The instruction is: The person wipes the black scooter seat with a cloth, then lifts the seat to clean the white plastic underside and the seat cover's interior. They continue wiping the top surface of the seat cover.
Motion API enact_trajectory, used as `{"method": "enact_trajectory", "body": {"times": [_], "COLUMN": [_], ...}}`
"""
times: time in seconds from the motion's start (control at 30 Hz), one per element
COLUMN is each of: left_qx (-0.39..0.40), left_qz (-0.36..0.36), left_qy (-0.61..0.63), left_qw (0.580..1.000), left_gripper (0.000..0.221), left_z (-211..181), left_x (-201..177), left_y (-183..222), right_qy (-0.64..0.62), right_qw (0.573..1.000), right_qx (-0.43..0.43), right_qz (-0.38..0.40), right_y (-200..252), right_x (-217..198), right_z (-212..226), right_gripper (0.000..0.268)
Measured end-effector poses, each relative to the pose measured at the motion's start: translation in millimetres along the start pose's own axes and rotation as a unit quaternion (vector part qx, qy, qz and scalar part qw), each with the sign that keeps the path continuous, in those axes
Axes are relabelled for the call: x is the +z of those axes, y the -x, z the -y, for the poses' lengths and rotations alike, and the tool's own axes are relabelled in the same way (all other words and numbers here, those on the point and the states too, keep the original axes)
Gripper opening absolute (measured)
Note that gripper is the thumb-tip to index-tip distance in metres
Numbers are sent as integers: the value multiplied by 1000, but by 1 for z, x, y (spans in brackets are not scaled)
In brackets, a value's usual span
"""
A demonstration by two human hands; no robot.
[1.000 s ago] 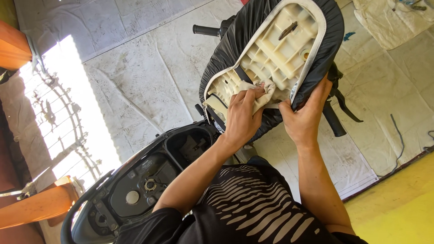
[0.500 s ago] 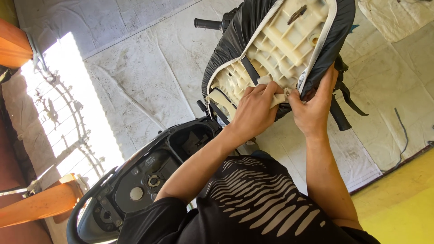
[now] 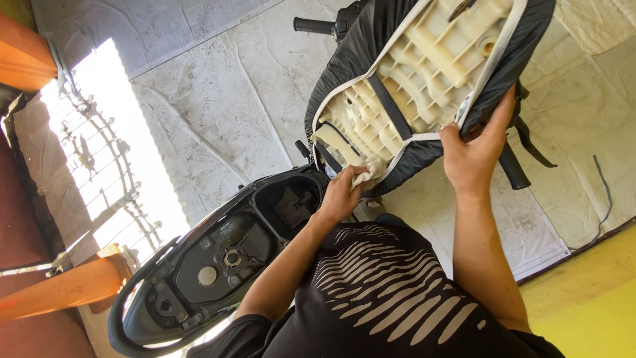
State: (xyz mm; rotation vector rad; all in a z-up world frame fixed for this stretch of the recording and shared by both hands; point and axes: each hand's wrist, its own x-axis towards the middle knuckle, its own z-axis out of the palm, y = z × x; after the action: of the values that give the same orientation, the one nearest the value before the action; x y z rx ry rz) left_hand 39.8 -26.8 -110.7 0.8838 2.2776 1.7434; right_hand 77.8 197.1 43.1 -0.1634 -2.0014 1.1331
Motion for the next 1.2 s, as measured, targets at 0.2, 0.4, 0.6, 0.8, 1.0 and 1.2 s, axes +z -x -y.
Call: {"method": "enact_trajectory", "body": {"times": [0.2,0.4,0.6,0.8,1.0,1.2], "left_qx": [-132,39,64,-317,-376,-274], "left_qz": [-160,-141,-129,-171,-266,-293], "left_qy": [3,-105,-134,14,22,-20], "left_qw": [978,984,980,933,887,916], "left_gripper": [27,54,28,41,48,48], "left_z": [-17,-39,-49,-14,-37,-105], "left_x": [-15,23,40,28,14,18], "left_y": [-29,-74,-29,16,64,59], "right_qy": [-40,-65,-106,-241,-372,-323], "right_qw": [998,997,991,965,906,914], "right_qx": [19,19,-1,-6,116,74], "right_qz": [41,42,76,106,167,235], "right_y": [-3,-4,-15,-18,34,43], "right_x": [-2,-5,-16,-19,9,8], "right_z": [26,18,15,-15,-113,-106], "right_gripper": [82,81,77,65,56,48]}}
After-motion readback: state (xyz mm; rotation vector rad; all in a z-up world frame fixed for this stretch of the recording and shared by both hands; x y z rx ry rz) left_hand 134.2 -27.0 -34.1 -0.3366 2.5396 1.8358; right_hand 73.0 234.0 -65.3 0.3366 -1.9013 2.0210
